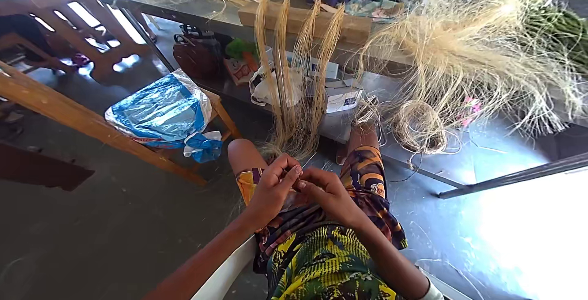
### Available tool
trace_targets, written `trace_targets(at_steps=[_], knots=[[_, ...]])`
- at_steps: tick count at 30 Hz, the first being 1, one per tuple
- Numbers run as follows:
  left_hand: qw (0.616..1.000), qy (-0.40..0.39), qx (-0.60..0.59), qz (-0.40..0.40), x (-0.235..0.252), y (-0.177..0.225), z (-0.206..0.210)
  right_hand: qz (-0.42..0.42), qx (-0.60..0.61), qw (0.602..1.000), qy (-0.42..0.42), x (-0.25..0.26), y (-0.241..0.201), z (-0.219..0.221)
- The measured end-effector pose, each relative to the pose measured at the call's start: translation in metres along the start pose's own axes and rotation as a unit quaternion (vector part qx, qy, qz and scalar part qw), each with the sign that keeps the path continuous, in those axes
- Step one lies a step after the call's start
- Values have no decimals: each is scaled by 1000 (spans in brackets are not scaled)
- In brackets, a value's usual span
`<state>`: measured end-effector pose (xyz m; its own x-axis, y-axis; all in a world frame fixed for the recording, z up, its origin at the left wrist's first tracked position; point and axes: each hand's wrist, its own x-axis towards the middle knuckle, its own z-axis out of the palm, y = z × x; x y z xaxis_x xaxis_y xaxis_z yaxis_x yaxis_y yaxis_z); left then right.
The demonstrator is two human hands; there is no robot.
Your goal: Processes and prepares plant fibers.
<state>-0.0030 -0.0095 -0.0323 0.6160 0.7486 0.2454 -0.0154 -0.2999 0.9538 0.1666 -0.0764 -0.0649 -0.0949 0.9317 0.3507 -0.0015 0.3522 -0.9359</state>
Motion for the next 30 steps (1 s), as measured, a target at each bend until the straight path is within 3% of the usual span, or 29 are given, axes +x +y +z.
trace_targets(at_steps=[4, 7, 14, 23, 30], knots=[[995, -3, 91, 30, 0, -1, -1, -53, -149, 983, 92, 1, -2, -23], [994, -23, 103, 12, 0, -3, 0, -111, -211, 967, 86, 4, -2, -35], [997, -26, 60, -41, -1, 3, 2, -158, -114, 978, 79, 17, 3, -31], [998, -32, 21, -59, -1, 1, 0, -144, -197, 969, 35, 23, -2, -39], [997, -53, 0, -55, -1, 0, -4, -162, -224, 957, 91, 22, -4, -48]])
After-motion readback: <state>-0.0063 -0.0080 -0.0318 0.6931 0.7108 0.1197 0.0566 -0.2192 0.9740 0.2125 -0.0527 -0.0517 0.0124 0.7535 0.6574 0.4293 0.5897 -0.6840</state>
